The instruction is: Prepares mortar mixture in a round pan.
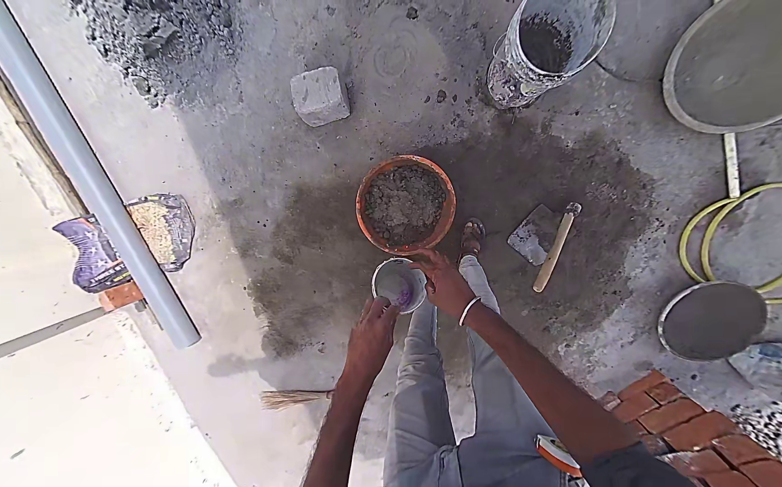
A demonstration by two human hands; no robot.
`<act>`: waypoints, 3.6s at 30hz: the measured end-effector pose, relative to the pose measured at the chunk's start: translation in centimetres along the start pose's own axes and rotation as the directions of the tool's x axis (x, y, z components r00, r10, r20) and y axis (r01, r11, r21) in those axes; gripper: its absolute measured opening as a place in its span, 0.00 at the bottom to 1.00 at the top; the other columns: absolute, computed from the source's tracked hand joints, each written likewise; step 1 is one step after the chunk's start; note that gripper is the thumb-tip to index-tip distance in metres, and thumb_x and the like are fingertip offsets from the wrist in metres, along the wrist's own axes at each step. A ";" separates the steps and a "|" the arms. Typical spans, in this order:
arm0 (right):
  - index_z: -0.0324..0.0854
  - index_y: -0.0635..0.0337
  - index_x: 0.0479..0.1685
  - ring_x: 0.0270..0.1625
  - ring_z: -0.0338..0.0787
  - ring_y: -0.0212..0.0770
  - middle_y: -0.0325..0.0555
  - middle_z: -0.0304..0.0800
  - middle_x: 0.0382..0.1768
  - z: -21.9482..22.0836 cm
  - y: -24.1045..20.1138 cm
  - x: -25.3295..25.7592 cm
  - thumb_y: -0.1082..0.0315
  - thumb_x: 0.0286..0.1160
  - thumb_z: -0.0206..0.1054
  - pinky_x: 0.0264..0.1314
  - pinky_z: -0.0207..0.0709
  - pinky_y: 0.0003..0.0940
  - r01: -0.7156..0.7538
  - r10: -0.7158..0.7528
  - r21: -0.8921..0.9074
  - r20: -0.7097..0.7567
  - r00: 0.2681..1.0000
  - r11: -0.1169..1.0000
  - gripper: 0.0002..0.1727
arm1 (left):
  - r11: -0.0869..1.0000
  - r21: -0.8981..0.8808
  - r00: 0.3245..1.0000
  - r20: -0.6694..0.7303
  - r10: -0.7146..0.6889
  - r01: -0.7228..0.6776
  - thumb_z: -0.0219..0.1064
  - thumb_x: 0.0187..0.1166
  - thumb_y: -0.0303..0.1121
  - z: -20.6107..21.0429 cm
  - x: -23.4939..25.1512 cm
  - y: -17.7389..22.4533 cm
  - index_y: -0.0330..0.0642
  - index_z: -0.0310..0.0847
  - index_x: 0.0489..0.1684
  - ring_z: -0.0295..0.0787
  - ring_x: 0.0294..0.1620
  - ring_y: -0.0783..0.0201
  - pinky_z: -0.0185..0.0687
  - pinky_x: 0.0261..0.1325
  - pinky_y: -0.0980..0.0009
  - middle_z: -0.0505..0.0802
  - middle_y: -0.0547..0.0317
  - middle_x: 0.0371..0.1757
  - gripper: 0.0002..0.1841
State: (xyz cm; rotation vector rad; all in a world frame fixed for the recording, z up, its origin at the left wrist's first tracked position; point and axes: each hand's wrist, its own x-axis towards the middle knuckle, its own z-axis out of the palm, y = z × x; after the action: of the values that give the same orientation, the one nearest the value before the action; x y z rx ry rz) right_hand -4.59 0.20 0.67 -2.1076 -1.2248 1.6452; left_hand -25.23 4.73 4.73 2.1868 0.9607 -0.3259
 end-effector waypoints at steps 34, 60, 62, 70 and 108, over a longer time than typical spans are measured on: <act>0.78 0.66 0.75 0.78 0.76 0.72 0.76 0.69 0.79 -13.1 28.0 3.8 0.51 0.83 0.70 0.73 0.73 0.67 -0.493 0.537 -0.385 0.007 0.844 0.780 0.31 | 0.197 0.004 0.099 0.853 -0.512 0.980 0.44 0.94 0.57 17.0 -8.1 4.5 0.31 0.83 0.61 0.89 0.52 0.46 0.83 0.55 0.45 0.91 0.36 0.54 0.34; 0.82 0.75 0.63 0.77 0.75 0.74 0.77 0.69 0.77 -12.6 29.7 14.5 0.77 0.67 0.77 0.67 0.79 0.66 -0.121 0.317 -0.609 0.224 0.922 0.784 0.23 | 0.402 0.062 0.242 0.711 -0.660 0.913 0.55 0.91 0.48 18.4 -1.9 9.6 0.27 0.86 0.49 0.88 0.59 0.39 0.77 0.65 0.39 0.91 0.31 0.53 0.27; 0.82 0.74 0.64 0.75 0.77 0.74 0.76 0.70 0.77 -13.6 31.2 14.2 0.73 0.68 0.79 0.65 0.80 0.66 -0.157 0.341 -0.618 0.191 0.920 0.770 0.24 | 0.399 0.071 0.232 0.716 -0.658 0.914 0.55 0.91 0.49 18.6 -1.8 9.4 0.27 0.85 0.51 0.88 0.60 0.38 0.77 0.65 0.39 0.91 0.31 0.54 0.27; 0.83 0.75 0.62 0.72 0.79 0.77 0.79 0.75 0.73 -14.3 25.1 17.1 0.70 0.74 0.73 0.67 0.75 0.72 -0.229 0.414 -0.549 0.241 0.877 0.804 0.21 | 0.405 0.119 0.217 0.691 -0.689 0.906 0.49 0.93 0.46 18.4 -0.9 9.5 0.27 0.85 0.53 0.87 0.64 0.38 0.76 0.68 0.38 0.91 0.31 0.57 0.27; 0.84 0.72 0.62 0.73 0.83 0.69 0.71 0.85 0.66 -12.7 13.2 19.4 0.50 0.79 0.71 0.70 0.76 0.68 -0.155 0.324 -0.541 0.231 0.918 0.827 0.29 | 0.397 0.075 0.237 0.697 -0.677 0.915 0.49 0.93 0.46 21.3 -2.4 10.5 0.29 0.84 0.55 0.86 0.66 0.39 0.77 0.69 0.39 0.90 0.33 0.60 0.26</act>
State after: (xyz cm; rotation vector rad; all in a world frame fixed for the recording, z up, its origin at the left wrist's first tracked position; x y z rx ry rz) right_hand 13.57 9.43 -16.57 -2.4597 -1.7195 2.0034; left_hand -18.17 -16.37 -3.92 0.8525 1.5304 -1.2166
